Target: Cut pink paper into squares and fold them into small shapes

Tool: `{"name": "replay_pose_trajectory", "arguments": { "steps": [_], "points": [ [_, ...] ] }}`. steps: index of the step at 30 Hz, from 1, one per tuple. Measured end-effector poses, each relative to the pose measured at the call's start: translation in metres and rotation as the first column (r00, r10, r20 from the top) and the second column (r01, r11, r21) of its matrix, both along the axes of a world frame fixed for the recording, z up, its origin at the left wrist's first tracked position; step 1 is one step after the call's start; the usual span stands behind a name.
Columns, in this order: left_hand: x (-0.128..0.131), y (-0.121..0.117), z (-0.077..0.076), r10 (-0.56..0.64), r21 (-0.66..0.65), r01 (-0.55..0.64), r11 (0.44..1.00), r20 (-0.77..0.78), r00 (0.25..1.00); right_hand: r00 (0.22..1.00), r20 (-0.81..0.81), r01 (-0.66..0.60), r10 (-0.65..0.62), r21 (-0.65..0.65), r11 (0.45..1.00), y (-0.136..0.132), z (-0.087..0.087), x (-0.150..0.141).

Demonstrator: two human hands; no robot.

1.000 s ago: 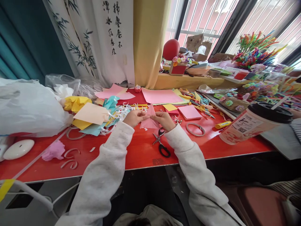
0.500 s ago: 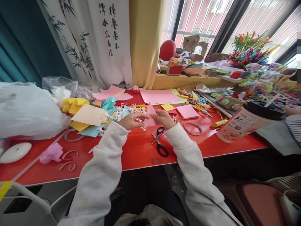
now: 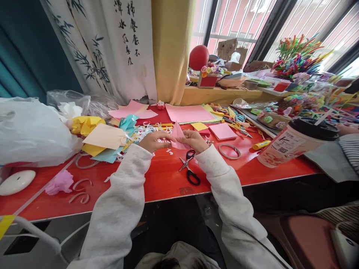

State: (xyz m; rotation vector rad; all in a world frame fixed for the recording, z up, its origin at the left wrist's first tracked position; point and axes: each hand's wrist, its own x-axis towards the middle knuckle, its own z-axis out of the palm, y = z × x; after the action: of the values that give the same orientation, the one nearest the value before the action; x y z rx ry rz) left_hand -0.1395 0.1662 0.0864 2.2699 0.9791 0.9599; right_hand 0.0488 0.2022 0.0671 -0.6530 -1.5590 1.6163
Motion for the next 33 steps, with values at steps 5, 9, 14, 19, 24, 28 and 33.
{"name": "replay_pose_trajectory", "arguments": {
  "steps": [5, 9, 14, 19, 24, 28, 33],
  "points": [
    [0.003, 0.002, -0.004, 0.023, 0.020, -0.024, 1.000, 0.040, 0.999, 0.993, 0.070, 0.084, -0.091, 0.099, 0.992, 0.001, -0.001, -0.001],
    [0.005, 0.003, -0.006, 0.022, 0.050, -0.024, 0.998, 0.045, 0.999, 0.985, 0.085, 0.137, -0.148, 0.122, 0.983, -0.002, 0.002, -0.003],
    [0.016, 0.003, -0.010, 0.215, -0.003, -0.216, 0.976, 0.133, 0.968, 0.982, 0.043, 0.177, -0.183, 0.117, 0.977, -0.002, 0.002, -0.006],
    [0.031, 0.001, -0.015, 0.333, -0.172, -0.293, 0.941, 0.298, 0.894, 0.967, 0.053, 0.244, -0.250, 0.103, 0.964, 0.003, -0.002, -0.006],
    [0.036, 0.003, -0.018, 0.345, -0.171, -0.300, 0.938, 0.413, 0.843, 0.971, 0.049, 0.230, -0.234, 0.080, 0.970, 0.004, -0.005, -0.007],
    [0.035, 0.005, -0.021, 0.400, -0.113, -0.386, 0.916, 0.354, 0.846, 0.966, 0.077, 0.236, -0.249, 0.142, 0.961, 0.004, -0.005, -0.006],
    [0.034, 0.006, -0.022, 0.439, -0.064, -0.441, 0.895, 0.294, 0.849, 0.947, 0.142, 0.262, -0.288, 0.180, 0.948, 0.002, -0.002, -0.004]
  ]
}}
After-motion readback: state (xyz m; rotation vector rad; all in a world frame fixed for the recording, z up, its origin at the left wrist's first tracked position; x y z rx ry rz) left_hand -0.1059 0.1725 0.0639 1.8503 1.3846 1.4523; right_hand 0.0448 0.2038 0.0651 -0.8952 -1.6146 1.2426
